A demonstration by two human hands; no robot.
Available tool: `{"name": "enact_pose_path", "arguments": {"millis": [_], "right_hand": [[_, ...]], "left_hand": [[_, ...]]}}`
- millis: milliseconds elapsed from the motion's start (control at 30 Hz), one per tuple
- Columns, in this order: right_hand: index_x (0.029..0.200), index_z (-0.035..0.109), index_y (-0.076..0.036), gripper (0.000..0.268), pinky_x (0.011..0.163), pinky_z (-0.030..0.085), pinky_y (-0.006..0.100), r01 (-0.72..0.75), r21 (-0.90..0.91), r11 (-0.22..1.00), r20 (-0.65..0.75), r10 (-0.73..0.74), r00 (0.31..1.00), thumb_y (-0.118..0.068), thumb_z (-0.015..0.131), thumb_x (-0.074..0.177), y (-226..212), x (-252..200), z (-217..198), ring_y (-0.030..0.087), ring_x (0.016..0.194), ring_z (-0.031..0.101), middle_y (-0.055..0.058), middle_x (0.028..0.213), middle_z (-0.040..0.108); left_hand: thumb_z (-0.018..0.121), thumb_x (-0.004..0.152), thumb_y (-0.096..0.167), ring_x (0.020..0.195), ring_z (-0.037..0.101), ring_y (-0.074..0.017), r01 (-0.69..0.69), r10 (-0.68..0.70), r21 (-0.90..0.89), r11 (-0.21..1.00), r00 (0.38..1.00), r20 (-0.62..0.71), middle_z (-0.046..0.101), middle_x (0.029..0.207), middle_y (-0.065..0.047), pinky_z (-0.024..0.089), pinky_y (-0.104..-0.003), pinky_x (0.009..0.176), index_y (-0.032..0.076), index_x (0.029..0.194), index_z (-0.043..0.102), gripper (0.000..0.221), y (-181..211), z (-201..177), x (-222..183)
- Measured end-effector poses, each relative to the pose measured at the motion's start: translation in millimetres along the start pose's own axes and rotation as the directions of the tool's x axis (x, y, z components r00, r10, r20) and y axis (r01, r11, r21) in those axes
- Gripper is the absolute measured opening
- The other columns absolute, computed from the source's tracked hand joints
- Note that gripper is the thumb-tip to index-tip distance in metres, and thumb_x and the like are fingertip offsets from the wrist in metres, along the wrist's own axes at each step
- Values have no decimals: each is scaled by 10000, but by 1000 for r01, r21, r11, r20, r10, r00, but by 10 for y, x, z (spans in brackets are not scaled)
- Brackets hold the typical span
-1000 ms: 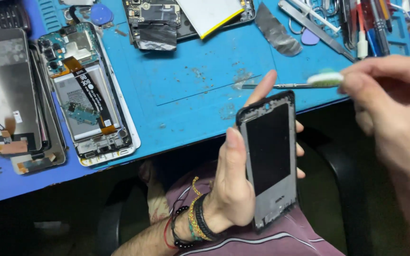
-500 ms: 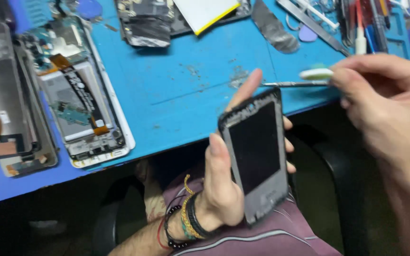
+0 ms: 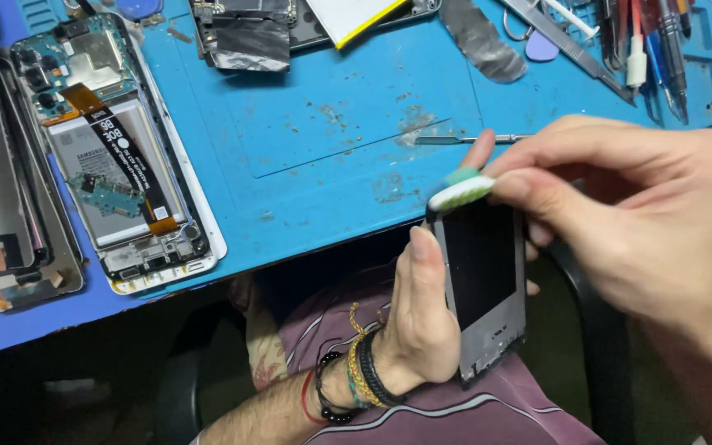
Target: Cleaning residue and adhesive from a smartphone frame using a scraper, brush, and solvent.
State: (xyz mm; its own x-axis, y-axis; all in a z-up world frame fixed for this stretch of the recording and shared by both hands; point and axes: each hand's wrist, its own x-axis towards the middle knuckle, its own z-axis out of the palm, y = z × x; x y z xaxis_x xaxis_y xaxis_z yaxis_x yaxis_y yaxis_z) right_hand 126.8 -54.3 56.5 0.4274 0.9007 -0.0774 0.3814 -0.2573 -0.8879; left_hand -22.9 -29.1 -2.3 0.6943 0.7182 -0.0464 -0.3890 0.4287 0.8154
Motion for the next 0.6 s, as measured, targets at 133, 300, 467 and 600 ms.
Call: {"name": "enact_pose_path", "arguments": {"millis": [133, 300, 467, 600], "right_hand": [[1202, 636, 68, 129, 552, 355, 178, -5, 91, 996, -38, 9, 999, 56, 611, 1075, 548, 9, -216, 108, 654, 456, 143, 986, 649], [1161, 551, 95, 116, 596, 499, 242, 102, -21, 995, 52, -101, 994, 90, 597, 1054, 531, 36, -305, 185, 658, 556, 174, 947, 592], [1051, 634, 106, 186, 691, 546, 252, 75, -178, 981, 87, -60, 994, 138, 748, 907, 373, -12, -49, 198, 796, 633, 185, 1043, 668], [1050, 732, 103, 188, 696, 464, 322, 431, -520, 737, 232, -364, 902, 116, 870, 924, 408, 23, -29, 230, 793, 563, 186, 1033, 671]], "left_hand": [[184, 1012, 608, 977, 581, -170, 15, -18, -125, 992, 1000, -20, 573, 1229, -151, 584, -342, 796, 54, 1717, 150, 897, 92, -72, -19], [231, 1096, 632, 1034, 639, -212, 242, -160, -655, 715, 970, 184, 559, 1328, -180, 622, -389, 822, 150, 1835, 97, 893, -71, -256, -107], [180, 1121, 684, 1055, 660, -322, 326, -268, -841, 431, 937, 226, 550, 1358, -274, 630, -508, 839, -39, 1744, 256, 958, -173, -490, -366], [129, 1059, 710, 1043, 650, -258, 260, -251, -795, 547, 958, 140, 615, 1207, -241, 608, -434, 853, -129, 1639, 333, 1040, -189, -608, -437]]}}
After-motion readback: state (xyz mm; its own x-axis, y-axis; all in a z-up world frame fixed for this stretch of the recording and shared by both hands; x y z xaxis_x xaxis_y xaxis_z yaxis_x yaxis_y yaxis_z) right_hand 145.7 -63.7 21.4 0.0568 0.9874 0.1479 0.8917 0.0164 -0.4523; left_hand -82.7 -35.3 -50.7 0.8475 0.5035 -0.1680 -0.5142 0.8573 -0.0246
